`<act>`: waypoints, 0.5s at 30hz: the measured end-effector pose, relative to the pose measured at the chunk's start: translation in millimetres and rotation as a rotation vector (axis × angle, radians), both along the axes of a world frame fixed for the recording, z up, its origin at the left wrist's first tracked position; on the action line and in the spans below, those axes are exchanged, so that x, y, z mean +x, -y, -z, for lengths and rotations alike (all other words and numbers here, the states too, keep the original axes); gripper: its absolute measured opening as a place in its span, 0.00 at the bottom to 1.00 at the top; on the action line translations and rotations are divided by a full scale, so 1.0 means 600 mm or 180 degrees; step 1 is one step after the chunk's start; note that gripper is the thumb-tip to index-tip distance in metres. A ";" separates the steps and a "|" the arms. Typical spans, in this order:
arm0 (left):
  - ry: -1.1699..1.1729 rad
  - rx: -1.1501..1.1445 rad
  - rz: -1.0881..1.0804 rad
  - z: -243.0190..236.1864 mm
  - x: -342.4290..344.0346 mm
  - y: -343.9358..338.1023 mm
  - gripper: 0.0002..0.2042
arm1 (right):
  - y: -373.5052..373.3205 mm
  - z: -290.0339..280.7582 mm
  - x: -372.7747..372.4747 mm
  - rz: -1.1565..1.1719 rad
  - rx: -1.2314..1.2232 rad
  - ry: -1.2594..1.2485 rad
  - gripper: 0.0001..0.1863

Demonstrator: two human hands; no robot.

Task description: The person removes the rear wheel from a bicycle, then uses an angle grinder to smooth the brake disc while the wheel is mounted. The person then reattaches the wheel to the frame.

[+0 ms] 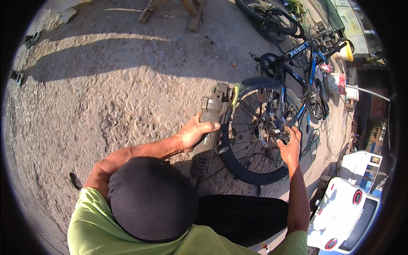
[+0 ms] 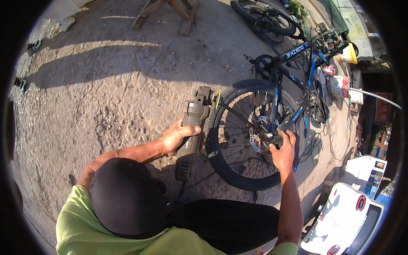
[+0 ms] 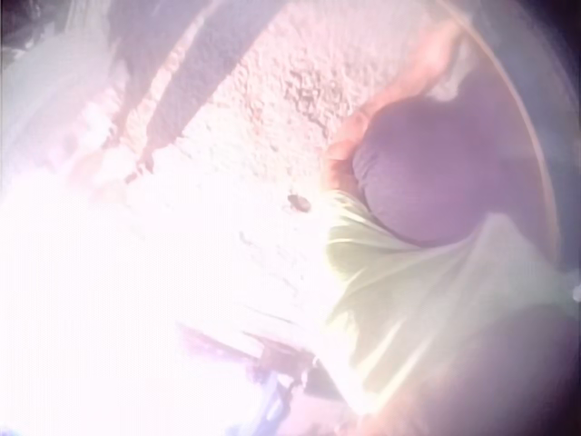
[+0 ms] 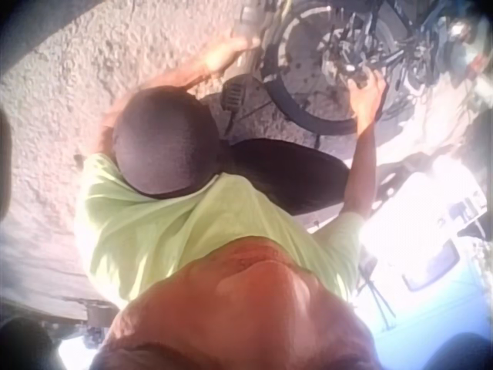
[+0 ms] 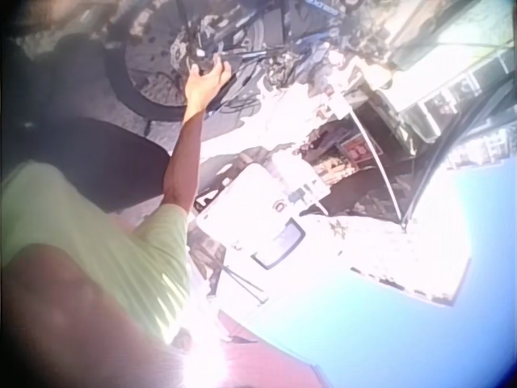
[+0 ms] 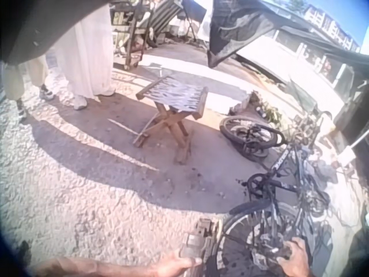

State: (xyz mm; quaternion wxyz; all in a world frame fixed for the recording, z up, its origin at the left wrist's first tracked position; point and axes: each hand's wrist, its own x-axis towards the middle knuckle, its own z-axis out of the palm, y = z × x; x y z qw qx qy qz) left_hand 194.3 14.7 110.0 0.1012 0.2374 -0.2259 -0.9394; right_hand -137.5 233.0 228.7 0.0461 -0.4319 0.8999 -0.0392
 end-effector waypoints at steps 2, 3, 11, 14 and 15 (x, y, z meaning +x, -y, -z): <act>-0.0040 -0.0143 -0.0029 0.001 -0.003 -0.001 0.26 | 0.003 0.000 0.001 0.0000 -0.0005 -0.0001 0.34; -0.0063 -0.0212 -0.0041 -0.003 -0.003 -0.001 0.26 | 0.002 0.000 0.001 0.0002 -0.0005 -0.0005 0.34; -0.0073 -0.0175 -0.0124 -0.013 -0.008 -0.001 0.27 | 0.002 0.000 0.004 0.0024 -0.0016 -0.0020 0.35; -0.0017 -0.0141 -0.0092 -0.013 -0.006 -0.005 0.26 | 0.003 -0.001 0.002 0.0036 -0.0007 -0.0010 0.35; -0.0009 -0.0124 -0.0068 -0.013 -0.005 -0.005 0.26 | 0.003 -0.001 0.002 0.0039 -0.0006 -0.0013 0.35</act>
